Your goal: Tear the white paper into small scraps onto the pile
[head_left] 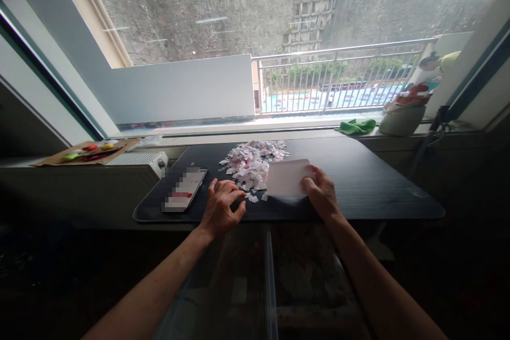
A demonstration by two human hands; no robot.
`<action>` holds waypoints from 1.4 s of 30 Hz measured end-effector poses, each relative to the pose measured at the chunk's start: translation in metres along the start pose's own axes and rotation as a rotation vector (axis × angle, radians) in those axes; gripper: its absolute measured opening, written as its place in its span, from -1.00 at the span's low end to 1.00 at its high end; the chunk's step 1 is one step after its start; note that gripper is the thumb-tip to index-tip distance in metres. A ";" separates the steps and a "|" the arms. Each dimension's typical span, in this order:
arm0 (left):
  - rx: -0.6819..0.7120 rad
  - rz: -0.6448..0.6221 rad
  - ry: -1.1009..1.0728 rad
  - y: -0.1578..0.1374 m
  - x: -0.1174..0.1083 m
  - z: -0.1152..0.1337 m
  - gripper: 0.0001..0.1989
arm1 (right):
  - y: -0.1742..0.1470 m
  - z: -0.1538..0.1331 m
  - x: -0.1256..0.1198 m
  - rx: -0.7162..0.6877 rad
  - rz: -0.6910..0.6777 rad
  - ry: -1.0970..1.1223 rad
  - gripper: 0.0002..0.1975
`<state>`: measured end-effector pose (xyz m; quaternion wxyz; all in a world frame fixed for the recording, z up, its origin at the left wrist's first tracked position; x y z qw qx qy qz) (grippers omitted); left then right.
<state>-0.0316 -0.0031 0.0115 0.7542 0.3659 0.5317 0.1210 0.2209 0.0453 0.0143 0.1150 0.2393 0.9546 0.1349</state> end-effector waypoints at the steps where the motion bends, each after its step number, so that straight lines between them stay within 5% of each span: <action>1: 0.005 -0.013 -0.011 0.000 -0.001 0.000 -0.85 | 0.000 -0.001 0.000 -0.005 -0.019 0.007 -0.51; 16: 0.298 -0.369 0.130 0.046 -0.008 0.016 -0.83 | 0.002 0.003 0.001 0.004 -0.035 0.031 -0.51; 23: 0.315 -0.319 0.149 0.049 -0.001 0.025 -0.80 | 0.002 0.004 0.002 0.000 -0.032 0.038 -0.52; 35: -0.059 -0.138 0.001 0.034 0.006 0.001 -0.77 | 0.000 0.000 0.001 0.004 -0.040 0.059 -0.53; 42: -0.515 -0.125 -0.297 0.042 -0.002 -0.016 -0.74 | 0.000 0.000 0.001 0.012 -0.042 0.083 -0.53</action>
Point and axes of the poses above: each hand's wrist, its own y-axis towards the middle knuckle, its own x-axis out of the palm, z = x × y, the point moved 1 cm from there along y, towards the middle knuckle, and after that the axes turned 8 degrees about z, right-handed, at the moved point
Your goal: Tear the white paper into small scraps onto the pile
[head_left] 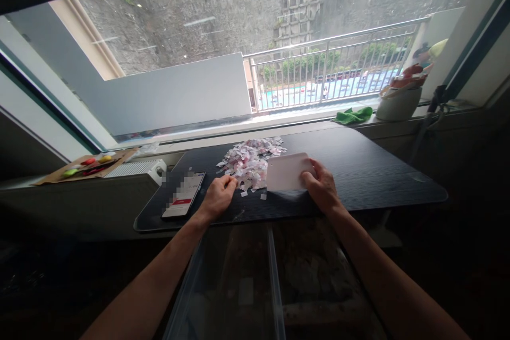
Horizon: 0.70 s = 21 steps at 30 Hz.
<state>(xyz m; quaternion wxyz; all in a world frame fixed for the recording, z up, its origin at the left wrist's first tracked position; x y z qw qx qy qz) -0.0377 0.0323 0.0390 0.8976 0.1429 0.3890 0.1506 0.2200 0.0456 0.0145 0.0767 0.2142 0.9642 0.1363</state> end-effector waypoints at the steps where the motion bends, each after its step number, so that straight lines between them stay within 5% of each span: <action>1: -0.090 -0.012 -0.102 0.001 -0.002 0.001 -0.73 | 0.000 0.000 0.000 -0.002 0.000 -0.001 -0.53; 5: -0.489 -0.090 -0.438 0.000 -0.005 0.007 -0.81 | 0.000 0.001 -0.001 -0.004 0.001 0.004 -0.55; 8: -0.612 -0.129 -0.425 0.000 -0.005 0.009 -0.89 | 0.001 0.002 0.000 0.004 -0.014 0.016 -0.55; 15: -0.392 -0.340 0.122 0.015 -0.004 0.011 -0.84 | 0.001 0.004 0.001 0.010 -0.025 0.024 -0.55; 21: -0.332 -0.350 0.226 0.020 -0.009 0.008 -0.81 | 0.001 0.004 0.001 0.007 -0.027 0.014 -0.54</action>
Point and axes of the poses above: each hand's wrist, its own y-axis towards the middle knuckle, its own x-axis out of the palm, z = x × y, the point moved 1 cm from there along y, towards the middle knuckle, and after that the axes turned 8 degrees about z, right-handed, at the moved point
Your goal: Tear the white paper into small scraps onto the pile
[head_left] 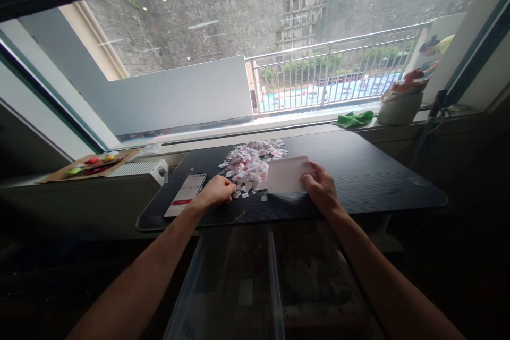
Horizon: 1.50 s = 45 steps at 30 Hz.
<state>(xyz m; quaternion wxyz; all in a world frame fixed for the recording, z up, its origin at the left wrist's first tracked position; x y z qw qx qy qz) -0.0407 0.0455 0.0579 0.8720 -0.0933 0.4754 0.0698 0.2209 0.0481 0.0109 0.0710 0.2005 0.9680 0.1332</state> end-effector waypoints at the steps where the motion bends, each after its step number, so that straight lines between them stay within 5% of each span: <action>1: 0.022 0.002 0.003 0.000 -0.001 -0.002 -0.80 | 0.000 0.000 0.000 -0.003 0.000 -0.003 -0.54; 10: 0.186 0.069 0.019 0.004 0.006 -0.016 -0.82 | -0.001 -0.003 -0.001 0.006 0.014 -0.012 -0.53; 22: 0.366 0.127 -0.047 -0.026 0.023 0.003 -0.77 | -0.004 -0.004 0.000 -0.068 -0.060 0.012 -0.57; 29: 0.462 0.458 -0.019 -0.021 0.017 -0.023 -0.77 | -0.003 -0.003 0.001 -0.085 -0.088 0.006 -0.53; 35: 0.492 0.579 -0.007 -0.021 0.033 -0.040 -0.79 | -0.006 -0.012 0.009 -0.100 -0.048 -0.074 -0.56; 40: 0.467 0.639 -0.006 -0.022 0.037 -0.041 -0.75 | -0.011 -0.019 0.033 -0.143 -0.197 -0.087 -0.49; 45: 0.492 0.630 0.004 -0.022 0.038 -0.040 -0.74 | -0.006 -0.021 0.017 -0.169 -0.113 -0.305 -0.53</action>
Point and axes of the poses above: each hand's wrist, its own y-axis towards the middle knuckle, its own x-axis out of the palm, z = x × y, the point moved 1 cm from there along y, towards the middle knuckle, and after that the axes turned 8 degrees about z, right-handed, at the moved point
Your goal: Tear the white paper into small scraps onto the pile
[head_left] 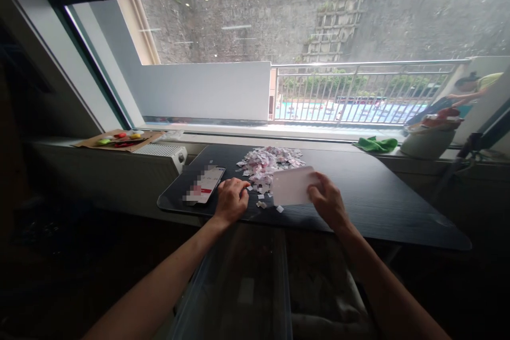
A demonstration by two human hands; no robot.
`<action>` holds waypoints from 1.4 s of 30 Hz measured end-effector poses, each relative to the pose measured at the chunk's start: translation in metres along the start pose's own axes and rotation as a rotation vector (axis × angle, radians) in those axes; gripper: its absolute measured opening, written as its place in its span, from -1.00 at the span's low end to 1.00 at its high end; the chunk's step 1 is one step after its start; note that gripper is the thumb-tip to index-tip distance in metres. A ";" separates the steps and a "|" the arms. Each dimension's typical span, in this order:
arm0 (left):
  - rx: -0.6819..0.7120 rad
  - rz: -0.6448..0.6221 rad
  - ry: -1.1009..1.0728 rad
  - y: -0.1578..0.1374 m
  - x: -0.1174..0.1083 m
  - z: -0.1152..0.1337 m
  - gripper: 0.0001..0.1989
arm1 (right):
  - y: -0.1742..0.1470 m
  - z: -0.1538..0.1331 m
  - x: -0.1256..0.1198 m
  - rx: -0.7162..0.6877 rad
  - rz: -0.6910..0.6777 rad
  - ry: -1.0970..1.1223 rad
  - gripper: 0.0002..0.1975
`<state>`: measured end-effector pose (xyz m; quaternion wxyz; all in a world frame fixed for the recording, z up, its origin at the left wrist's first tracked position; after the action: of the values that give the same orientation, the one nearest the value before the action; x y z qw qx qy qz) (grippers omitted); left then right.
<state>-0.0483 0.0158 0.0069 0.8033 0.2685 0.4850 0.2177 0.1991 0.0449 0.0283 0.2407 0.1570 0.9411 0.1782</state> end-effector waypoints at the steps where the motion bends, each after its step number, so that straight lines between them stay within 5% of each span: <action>1: 0.009 0.006 -0.002 0.000 0.000 0.000 -0.74 | 0.001 0.000 -0.002 -0.018 0.018 0.008 -0.54; 8: -0.005 0.010 -0.002 -0.001 -0.002 0.002 -0.72 | 0.004 -0.013 0.021 -0.100 -0.069 0.027 -0.53; 14: -0.002 0.003 0.008 -0.001 -0.001 0.004 -0.72 | 0.001 -0.006 -0.010 -0.074 -0.001 -0.085 -0.55; 21: 0.011 0.010 0.024 -0.001 -0.001 0.002 -0.71 | 0.001 -0.004 -0.008 -0.023 -0.085 -0.037 -0.54; 29: 0.037 0.018 0.026 -0.001 -0.002 0.004 -0.73 | 0.006 0.009 -0.054 0.038 0.007 0.028 -0.57; 37: 0.066 0.032 0.038 -0.001 -0.006 0.005 -0.75 | 0.007 0.027 -0.063 0.069 0.008 0.072 -0.61; 42: 0.172 -0.055 -0.009 -0.005 -0.011 0.034 -0.86 | 0.014 0.042 -0.055 0.157 0.003 0.122 -0.58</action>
<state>-0.0221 -0.0023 0.0245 0.7852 0.3241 0.5053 0.1522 0.2695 0.0473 0.0209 0.1696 0.1657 0.9648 0.1137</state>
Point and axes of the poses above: each hand's wrist, its own y-axis towards the middle knuckle, its own x-axis out of the palm, z = x × y, the point moved 1 cm from there along y, towards the middle knuckle, and after that the axes turned 8 degrees about z, right-handed, at the moved point
